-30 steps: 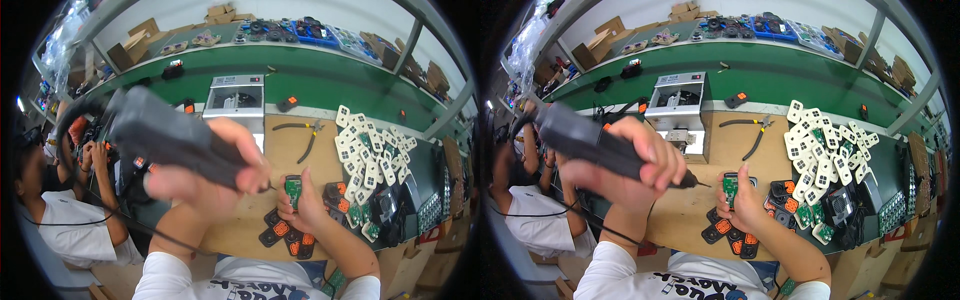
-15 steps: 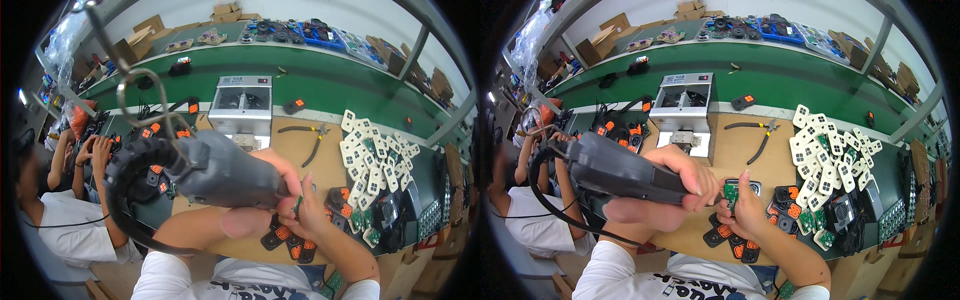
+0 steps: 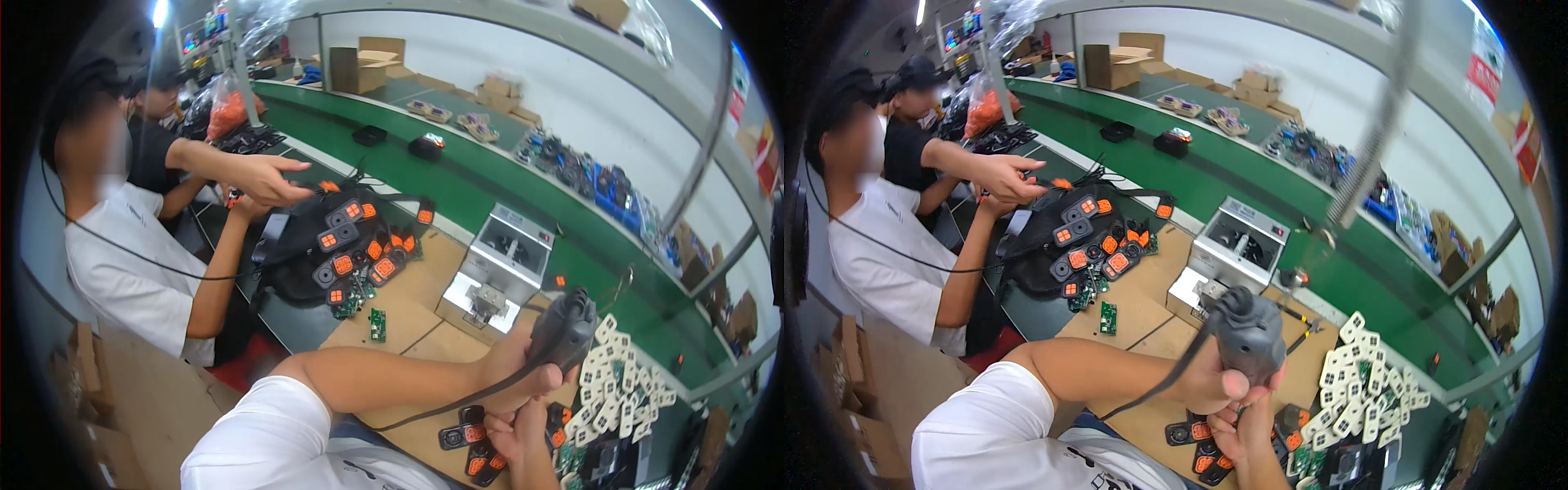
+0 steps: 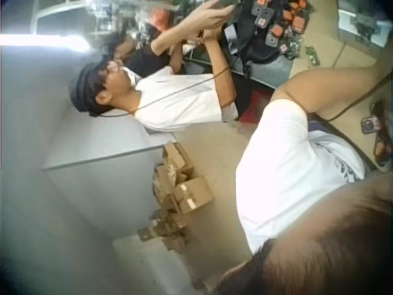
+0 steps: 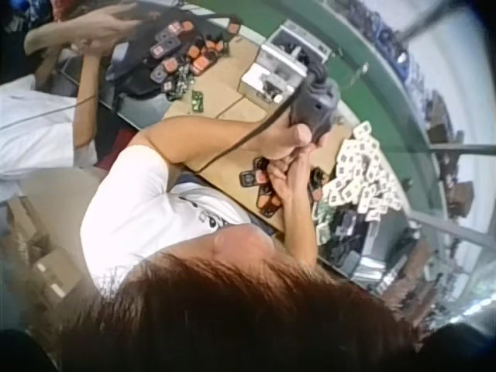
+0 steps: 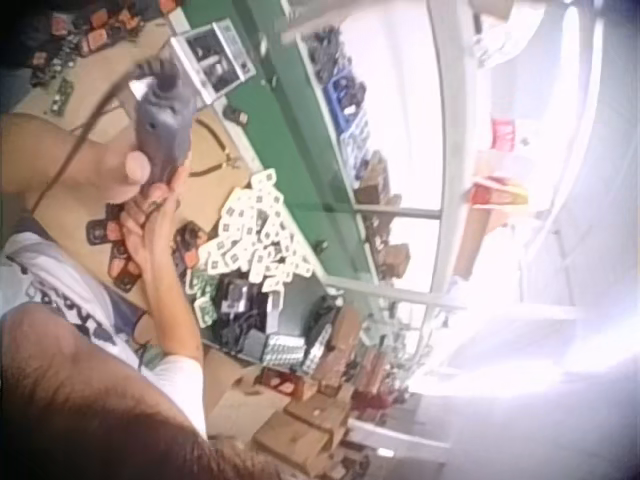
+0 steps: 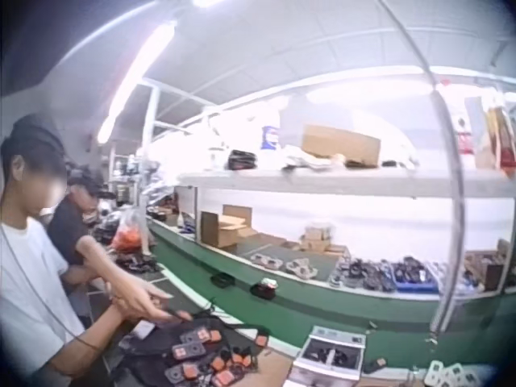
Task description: Assembling electronic circuit boards into plastic housings using an electric screwdriver.
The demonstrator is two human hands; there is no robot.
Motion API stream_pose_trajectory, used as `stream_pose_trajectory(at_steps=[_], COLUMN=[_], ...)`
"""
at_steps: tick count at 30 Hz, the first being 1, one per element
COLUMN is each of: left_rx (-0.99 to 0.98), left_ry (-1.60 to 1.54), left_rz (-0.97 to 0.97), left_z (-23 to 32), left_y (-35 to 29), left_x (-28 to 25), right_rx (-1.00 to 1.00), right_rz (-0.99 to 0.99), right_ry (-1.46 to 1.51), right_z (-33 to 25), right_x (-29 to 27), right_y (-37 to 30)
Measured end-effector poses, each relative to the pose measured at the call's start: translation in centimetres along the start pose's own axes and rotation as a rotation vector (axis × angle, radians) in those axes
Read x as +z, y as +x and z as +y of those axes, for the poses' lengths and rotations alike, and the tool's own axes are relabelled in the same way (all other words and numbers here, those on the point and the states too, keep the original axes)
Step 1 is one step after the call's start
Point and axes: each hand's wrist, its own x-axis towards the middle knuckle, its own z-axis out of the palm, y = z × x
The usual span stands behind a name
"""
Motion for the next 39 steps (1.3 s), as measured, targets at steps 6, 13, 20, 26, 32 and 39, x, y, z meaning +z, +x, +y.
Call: stream_pose_trajectory(at_steps=[6, 13, 20, 26, 32, 39], left_rx=[0.007, 0.029, 0.323, 0.253, 0.232, 0.377], left_ry=[-0.138, -0.051, 0.557, 0.726, 0.802, 0.799], left_rz=[-0.362, -0.165, 0.225, 0.23, 0.311, 0.481], left_z=[1.8, 4.1, 7.6, 9.1, 11.1, 12.0], left_y=[0.0, 1.3, 3.2, 2.8, 2.0, -1.4], left_x=[-0.9, -1.6, -3.5, -4.7, -4.8, -7.1], right_rx=[0.25, 0.056, -0.079, -0.289, -0.266, -0.487], right_rz=[-0.121, -0.173, -0.327, -0.058, 0.052, 0.401], right_ry=[0.079, 0.04, -0.027, -0.388, -0.527, -0.685], right_z=[0.2, -0.5, -2.8, -5.1, -8.2, -22.8], right_x=[-1.1, 0.9, 2.0, 1.8, 1.0, -3.5], right_y=[-0.5, -1.1, -1.6, -1.1, 2.1, 12.2])
